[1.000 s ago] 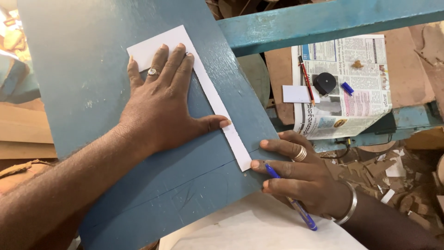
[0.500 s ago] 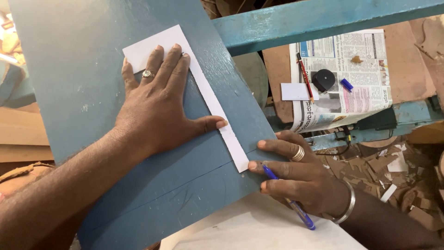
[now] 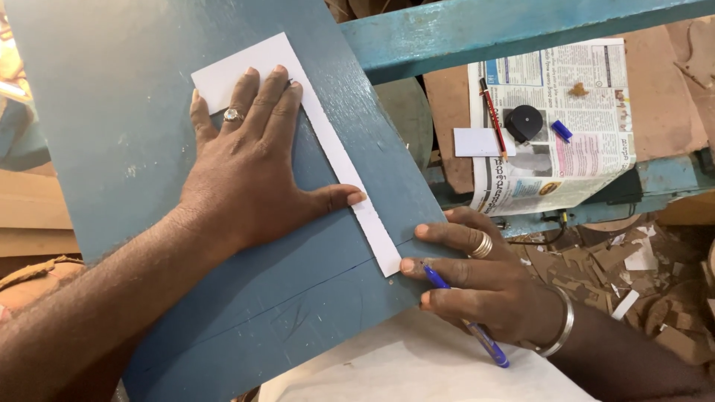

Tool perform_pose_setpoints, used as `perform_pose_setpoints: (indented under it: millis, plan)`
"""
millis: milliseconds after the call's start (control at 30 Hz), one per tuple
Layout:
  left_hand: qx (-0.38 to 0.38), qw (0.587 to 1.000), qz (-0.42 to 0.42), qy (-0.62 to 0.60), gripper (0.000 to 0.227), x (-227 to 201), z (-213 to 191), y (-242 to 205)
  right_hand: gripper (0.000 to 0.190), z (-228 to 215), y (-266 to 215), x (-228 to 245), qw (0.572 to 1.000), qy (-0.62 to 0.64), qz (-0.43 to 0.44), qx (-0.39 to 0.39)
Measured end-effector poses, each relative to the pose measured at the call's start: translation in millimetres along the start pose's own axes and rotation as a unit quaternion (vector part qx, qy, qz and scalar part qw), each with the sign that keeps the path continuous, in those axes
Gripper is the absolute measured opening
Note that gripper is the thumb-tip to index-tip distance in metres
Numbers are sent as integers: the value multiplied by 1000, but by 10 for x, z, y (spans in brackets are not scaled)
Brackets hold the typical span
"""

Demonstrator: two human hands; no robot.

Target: The person positions a blue-painted wooden board on a work table and marks layout lines on it. They measure with a steel ruler and a tape measure, hold a white paper strip as a straightedge, and trace lines with a blue marker pen. They then place a black cylindrical object on the board and trace around it to mark a circle.

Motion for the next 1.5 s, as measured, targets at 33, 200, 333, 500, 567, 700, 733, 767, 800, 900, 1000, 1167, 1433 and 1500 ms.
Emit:
perform_pose_setpoints:
  millis: [33,200,333,500,567,700,733,767,800,900,1000,1167,1433,1500]
  plan:
    - [0,1000,0,2,127,0,0,2,20,4,7,-3,1000,-1,3,6]
    - [0,1000,1,-2,126,-5,-1,3,19,20,6,-12,1000,1,6,10]
    - [-3,1000,2,-3,126,-11,-7,-1,19,12,1,-19,1000,2,3,-4]
    - [-8,1000,2,-4,126,-15,-13,1,20,5,-1,-12,1000,3,0,-14]
    - [-10,1000,1,-3,127,-14,-18,5,21,0,6,-12,1000,3,4,-9]
    - [-4,1000,-7,-11,129,-16,-41,12,23,-1,33,-87,999,20,-4,-36]
    - [0,1000,-10,-10,129,-14,-40,14,27,-80,72,-114,997,52,-3,-55]
    - [5,1000,-12,-10,129,-13,-37,14,31,-156,106,-138,994,85,-1,-73]
    - [3,1000,-12,-10,129,-17,-48,15,31,-198,161,-190,994,83,-2,-73]
    - [8,1000,-12,-17,130,-31,-46,16,43,-328,289,-532,985,137,42,-101]
    - [4,1000,-10,-16,129,-35,-42,8,42,-415,467,-946,958,235,72,-145]
    - [10,1000,-22,-13,129,-26,-42,14,32,-220,1121,-1257,971,172,145,-87]
    - [26,999,-29,-3,131,-26,-37,25,26,-76,1469,-1548,973,135,149,-116]
    - [29,999,-31,-3,131,-20,-34,28,22,-57,1486,-1569,966,164,156,-122]
Point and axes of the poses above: each hand's wrist, its own y-axis towards the middle knuckle, its own z-axis out of the palm, x = y × z, the point moved 10 cm from there along y, towards the middle knuckle, and after that the axes turned 1 degree about -y, right-handed, at the moved point
